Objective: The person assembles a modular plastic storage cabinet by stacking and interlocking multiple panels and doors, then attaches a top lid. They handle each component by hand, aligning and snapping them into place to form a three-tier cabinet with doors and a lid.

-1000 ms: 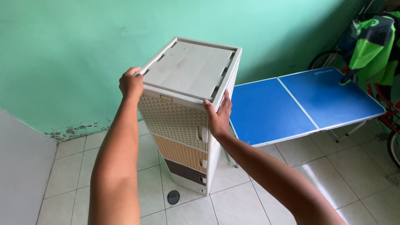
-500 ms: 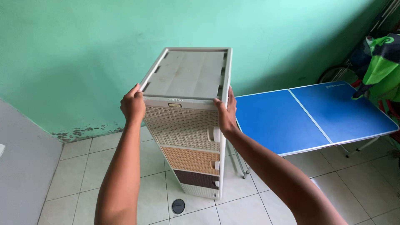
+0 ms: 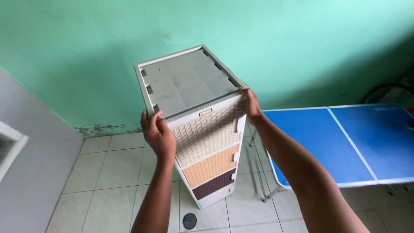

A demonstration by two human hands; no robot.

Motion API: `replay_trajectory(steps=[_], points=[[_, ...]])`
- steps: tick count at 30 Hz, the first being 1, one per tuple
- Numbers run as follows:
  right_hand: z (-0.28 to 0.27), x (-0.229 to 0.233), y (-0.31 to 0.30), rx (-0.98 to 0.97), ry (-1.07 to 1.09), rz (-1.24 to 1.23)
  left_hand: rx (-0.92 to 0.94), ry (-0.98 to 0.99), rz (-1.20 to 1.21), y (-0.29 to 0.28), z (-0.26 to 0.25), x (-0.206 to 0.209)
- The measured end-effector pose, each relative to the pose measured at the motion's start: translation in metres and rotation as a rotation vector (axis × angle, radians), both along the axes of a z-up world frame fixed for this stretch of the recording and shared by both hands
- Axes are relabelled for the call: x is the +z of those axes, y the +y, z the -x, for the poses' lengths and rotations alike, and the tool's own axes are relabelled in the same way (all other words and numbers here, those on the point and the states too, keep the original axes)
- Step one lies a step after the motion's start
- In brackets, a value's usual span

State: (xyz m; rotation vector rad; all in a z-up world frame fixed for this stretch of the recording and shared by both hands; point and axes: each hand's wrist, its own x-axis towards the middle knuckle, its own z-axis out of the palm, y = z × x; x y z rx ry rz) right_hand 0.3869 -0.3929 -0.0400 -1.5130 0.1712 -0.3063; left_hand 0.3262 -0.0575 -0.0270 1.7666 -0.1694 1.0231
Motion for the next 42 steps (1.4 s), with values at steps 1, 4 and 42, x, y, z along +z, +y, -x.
replay_trajectory(steps=[1, 4, 42], points=[[-0.015, -0.002, 0.003, 0.028, -0.012, 0.013, -0.022, -0.035, 0.048, 0.002, -0.002, 0.001], [-0.033, -0.013, -0.005, 0.065, -0.004, 0.040, -0.155, 0.168, 0.364, -0.003, -0.008, 0.001], [0.017, -0.004, -0.046, -0.539, -0.186, 0.050, -0.718, 0.231, 0.137, -0.084, -0.189, 0.012]])
